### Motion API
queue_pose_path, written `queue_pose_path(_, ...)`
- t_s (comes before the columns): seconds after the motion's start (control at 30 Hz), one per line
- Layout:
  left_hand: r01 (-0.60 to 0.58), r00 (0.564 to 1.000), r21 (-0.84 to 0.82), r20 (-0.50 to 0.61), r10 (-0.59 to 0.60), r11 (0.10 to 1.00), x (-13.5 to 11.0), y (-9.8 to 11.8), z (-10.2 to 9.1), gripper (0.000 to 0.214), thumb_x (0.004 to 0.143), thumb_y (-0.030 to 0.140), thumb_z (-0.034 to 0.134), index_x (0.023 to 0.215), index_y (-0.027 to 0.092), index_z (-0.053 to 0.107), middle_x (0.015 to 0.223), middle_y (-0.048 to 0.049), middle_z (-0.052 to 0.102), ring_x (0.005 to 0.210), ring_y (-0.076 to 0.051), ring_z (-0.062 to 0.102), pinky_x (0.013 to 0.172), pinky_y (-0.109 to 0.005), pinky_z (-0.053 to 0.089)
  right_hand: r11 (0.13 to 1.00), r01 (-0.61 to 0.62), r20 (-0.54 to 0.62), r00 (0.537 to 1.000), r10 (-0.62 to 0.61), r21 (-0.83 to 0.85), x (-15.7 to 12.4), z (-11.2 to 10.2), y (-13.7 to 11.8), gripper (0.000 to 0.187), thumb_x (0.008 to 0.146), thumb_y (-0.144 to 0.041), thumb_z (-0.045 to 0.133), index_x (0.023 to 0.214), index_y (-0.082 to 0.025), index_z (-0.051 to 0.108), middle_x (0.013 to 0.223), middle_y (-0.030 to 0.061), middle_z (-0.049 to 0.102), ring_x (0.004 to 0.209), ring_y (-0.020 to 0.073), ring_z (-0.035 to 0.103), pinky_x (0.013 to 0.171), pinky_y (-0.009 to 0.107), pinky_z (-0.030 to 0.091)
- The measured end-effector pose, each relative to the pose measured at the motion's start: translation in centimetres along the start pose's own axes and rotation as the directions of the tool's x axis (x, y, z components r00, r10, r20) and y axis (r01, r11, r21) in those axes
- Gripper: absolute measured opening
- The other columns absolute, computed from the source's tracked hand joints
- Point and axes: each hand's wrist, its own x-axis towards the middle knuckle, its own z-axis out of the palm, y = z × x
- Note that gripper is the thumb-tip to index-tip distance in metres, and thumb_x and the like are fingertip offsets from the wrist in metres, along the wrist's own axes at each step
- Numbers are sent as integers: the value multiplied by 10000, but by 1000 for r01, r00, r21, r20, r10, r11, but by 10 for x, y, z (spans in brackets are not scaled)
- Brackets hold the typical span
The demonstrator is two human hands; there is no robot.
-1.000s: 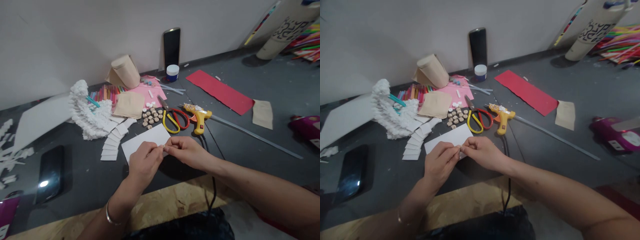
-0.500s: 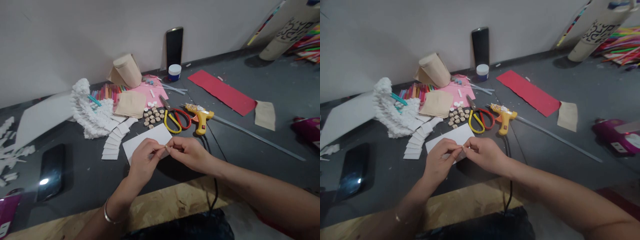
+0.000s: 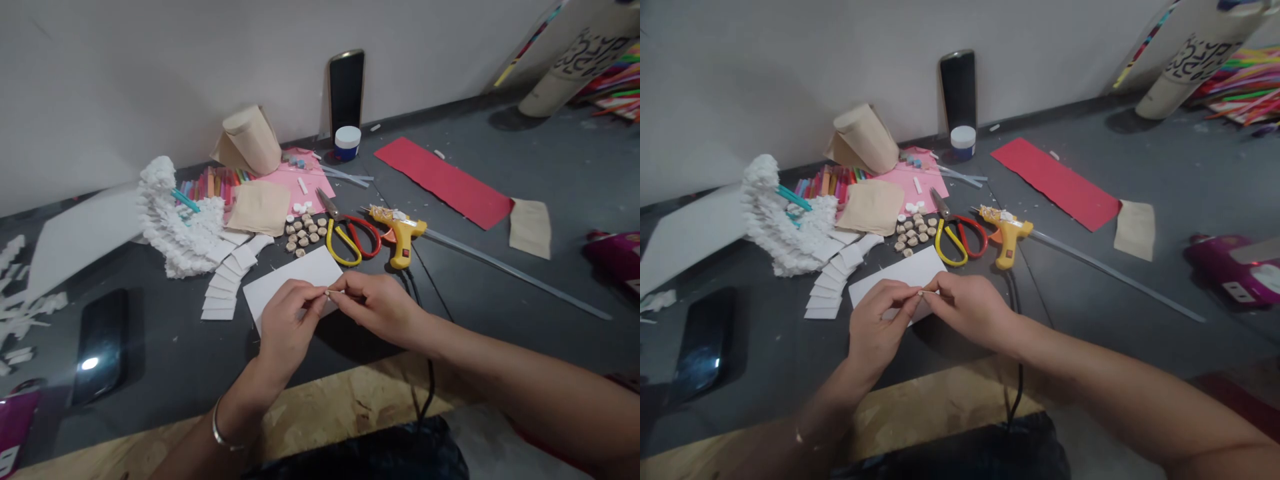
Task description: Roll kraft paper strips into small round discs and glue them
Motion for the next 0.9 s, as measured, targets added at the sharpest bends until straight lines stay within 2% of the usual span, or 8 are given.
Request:
queue_pose_path(0.13, 90, 995, -57, -28, -92, 994, 1, 2, 1, 53, 837, 163, 647, 843, 191, 692, 801, -14, 644, 742, -114, 620, 607, -190, 520, 1000, 1, -42, 999, 0, 29, 1, -2, 0, 164, 882, -297, 566, 826, -175, 661, 669, -7, 639, 571, 100, 532, 538, 205, 355)
queue_pose_path(0.3, 188, 982, -137, -2, -191, 972, 0, 0, 2, 39, 830, 175, 642, 818, 192, 674, 800, -5, 635, 728, -110, 622, 587, -189, 528, 997, 70, -62, 996, -68, 42, -2, 1, 5, 123, 868, -258, 569, 839, -180, 659, 616, -34, 599, 504, 74, 471, 487, 187, 321)
queue_pose_path(0.47, 205, 978, -159, 7, -207, 966, 0, 0, 3, 48, 828, 184, 642, 782, 188, 654, 768, -1, 616, 701, -110, 615, 571, -191, 526, 988, 151, -93, 984, -154, -34, -4, 5, 5, 132, 871, -244, 551, 813, -173, 647, 600, -33, 583, 495, 72, 450, 498, 191, 319)
queue_pose_path(0.63, 120, 992, -35, -39, -122, 992, -1, 1, 6, 56, 829, 144, 631, 790, 182, 640, 768, -2, 611, 711, -111, 609, 591, -194, 526, 990, 123, -85, 988, -129, -67, -4, 10, 5, 129, 870, -250, 533, 815, -174, 622, 573, -35, 574, 477, 79, 451, 496, 203, 316)
queue_pose_path(0.73, -11, 998, 104, -66, 18, 995, -1, 2, 8, 66, 842, 125, 614, 801, 174, 630, 765, -8, 609, 717, -120, 607, 617, -212, 522, 999, 48, -71, 996, -49, -16, -4, 11, 4, 115, 869, -257, 533, 818, -184, 606, 571, -33, 598, 478, 87, 493, 497, 202, 334)
queue_pose_path(0.83, -136, 985, 249, -69, 158, 959, -1, 2, 11, 76, 875, 138, 584, 815, 162, 624, 759, -25, 615, 722, -138, 602, 640, -241, 512, 1000, 1, -73, 997, 1, 28, -3, 11, 2, 104, 861, -252, 532, 801, -192, 593, 570, -28, 620, 487, 97, 532, 503, 206, 358)
queue_pose_path(0.9, -187, 976, 307, -49, 212, 933, -1, 2, 11, 94, 898, 146, 559, 832, 153, 625, 757, -37, 619, 730, -150, 599, 656, -258, 507, 999, -22, -86, 996, 27, 48, -2, 11, 2, 92, 853, -238, 535, 786, -198, 585, 564, -30, 628, 489, 102, 547, 503, 207, 369)
